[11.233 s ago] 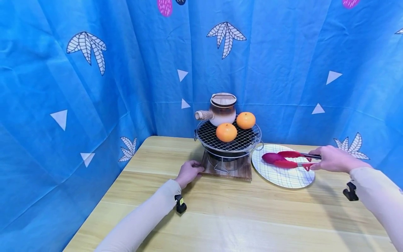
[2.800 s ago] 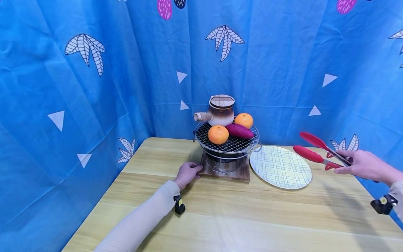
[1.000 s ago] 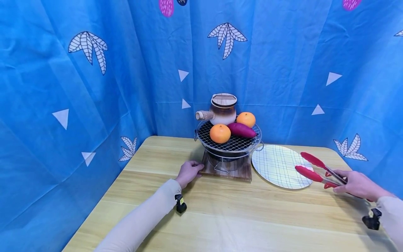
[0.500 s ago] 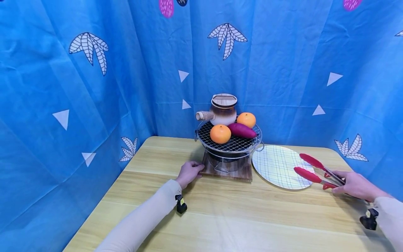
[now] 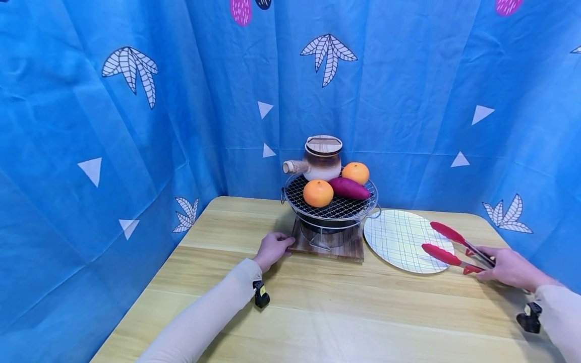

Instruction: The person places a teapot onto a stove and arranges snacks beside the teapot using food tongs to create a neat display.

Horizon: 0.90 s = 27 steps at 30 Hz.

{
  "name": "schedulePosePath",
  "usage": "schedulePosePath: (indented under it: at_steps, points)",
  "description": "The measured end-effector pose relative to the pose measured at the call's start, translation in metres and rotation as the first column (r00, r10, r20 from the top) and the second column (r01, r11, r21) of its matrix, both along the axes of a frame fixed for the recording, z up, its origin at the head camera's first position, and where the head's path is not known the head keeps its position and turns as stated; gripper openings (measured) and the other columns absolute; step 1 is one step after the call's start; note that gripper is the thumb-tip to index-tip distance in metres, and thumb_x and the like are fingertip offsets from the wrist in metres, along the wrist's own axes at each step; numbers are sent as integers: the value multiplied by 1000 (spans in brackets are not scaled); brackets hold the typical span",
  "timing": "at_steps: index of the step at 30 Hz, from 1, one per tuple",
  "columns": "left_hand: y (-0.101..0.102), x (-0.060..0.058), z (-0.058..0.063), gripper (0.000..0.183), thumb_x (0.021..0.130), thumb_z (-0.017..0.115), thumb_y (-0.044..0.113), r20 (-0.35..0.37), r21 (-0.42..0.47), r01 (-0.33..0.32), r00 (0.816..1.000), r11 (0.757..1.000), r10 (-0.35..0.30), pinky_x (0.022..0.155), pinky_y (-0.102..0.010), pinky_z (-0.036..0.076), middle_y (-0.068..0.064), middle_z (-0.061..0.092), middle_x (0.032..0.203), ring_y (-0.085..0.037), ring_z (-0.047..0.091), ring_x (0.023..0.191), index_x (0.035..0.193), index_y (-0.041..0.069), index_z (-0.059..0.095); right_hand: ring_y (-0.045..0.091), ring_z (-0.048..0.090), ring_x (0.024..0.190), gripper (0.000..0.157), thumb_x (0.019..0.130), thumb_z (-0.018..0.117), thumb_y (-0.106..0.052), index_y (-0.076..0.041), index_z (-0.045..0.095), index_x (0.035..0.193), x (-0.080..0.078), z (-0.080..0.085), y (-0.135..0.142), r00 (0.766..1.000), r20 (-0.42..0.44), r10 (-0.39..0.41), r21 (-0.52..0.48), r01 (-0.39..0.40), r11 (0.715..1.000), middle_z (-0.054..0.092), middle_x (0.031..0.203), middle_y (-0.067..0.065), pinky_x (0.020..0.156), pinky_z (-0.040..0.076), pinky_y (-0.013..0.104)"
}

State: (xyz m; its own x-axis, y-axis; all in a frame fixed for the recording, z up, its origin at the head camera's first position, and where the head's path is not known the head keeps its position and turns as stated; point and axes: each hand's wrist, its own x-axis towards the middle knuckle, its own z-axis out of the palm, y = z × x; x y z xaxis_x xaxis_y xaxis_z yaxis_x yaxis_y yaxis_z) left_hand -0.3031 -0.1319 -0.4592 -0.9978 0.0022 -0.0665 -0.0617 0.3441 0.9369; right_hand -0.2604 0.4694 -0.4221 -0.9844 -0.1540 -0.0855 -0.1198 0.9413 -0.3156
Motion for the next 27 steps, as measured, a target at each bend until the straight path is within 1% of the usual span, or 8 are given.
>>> schedulePosePath:
  at_steps: [6, 12, 16, 19, 21, 22, 24, 27]
  points:
    - [1, 2, 2, 35, 97, 66, 25, 7, -13, 8, 1000, 1000, -8, 88, -38, 60, -20, 68, 118, -21, 74, 77, 117, -3, 65, 32, 51, 85, 106, 74, 87, -42, 18, 35, 144, 0, -2, 0, 1000, 4, -2, -2, 2, 1000, 60, 102, 28, 64, 35, 31]
    - [2, 2, 3, 41, 96, 67, 28, 28, -48, 41, 999, 998, -39, 91, -42, 59, -20, 68, 119, -23, 75, 82, 122, -4, 63, 35, 53, 88, 103, 72, 87, -43, 17, 40, 141, 0, -8, 3, 998, -56, 26, 27, -24, 999, 62, 111, 32, 68, 41, 35]
    - [0, 3, 7, 38, 95, 69, 29, 30, -102, 61, 998, 993, -58, 80, -36, 60, -15, 71, 110, -19, 74, 78, 119, -1, 65, 38, 55, 92, 105, 70, 88, -45, 17, 41, 141, 2, -11, 4, 996, -80, 39, 31, -36, 999, 60, 118, 37, 72, 49, 46]
    - [-4, 4, 10, 38, 94, 69, 30, 6, -156, 71, 997, 985, -71, 72, -31, 58, -10, 72, 97, -16, 71, 73, 119, 0, 66, 50, 55, 102, 109, 68, 89, -45, 19, 40, 141, 4, -11, 3, 993, -108, 55, 29, -52, 998, 53, 127, 44, 80, 51, 63]
    - [-8, 5, 12, 40, 94, 69, 31, -15, -213, 72, 997, 974, -77, 70, -33, 57, -10, 72, 90, -19, 70, 72, 121, 1, 66, 59, 50, 112, 112, 69, 88, -48, 19, 37, 142, 5, -10, 2, 990, -126, 69, 27, -67, 997, 47, 133, 46, 86, 46, 72]
    - [-10, 5, 13, 41, 93, 69, 31, -37, -260, 69, 996, 963, -82, 72, -35, 58, -10, 73, 91, -20, 70, 75, 122, 2, 66, 61, 46, 116, 112, 69, 87, -50, 19, 37, 143, 5, -9, 0, 988, -134, 76, 28, -73, 997, 45, 135, 47, 88, 43, 76]
    - [-15, 7, 16, 43, 93, 69, 33, -70, -344, 54, 994, 937, -83, 80, -39, 58, -12, 74, 99, -25, 71, 86, 125, 4, 66, 64, 41, 121, 113, 71, 86, -53, 17, 36, 144, 5, -6, -4, 984, -153, 91, 31, -87, 996, 41, 138, 47, 92, 39, 79]
    - [-21, 10, 19, 49, 93, 69, 36, -110, -459, 39, 989, 887, -101, 93, -47, 57, -13, 71, 120, -30, 68, 106, 131, 6, 64, 63, 38, 125, 108, 77, 81, -56, 14, 36, 147, 4, 2, -14, 981, -165, 103, 42, -98, 994, 38, 141, 47, 95, 35, 82]
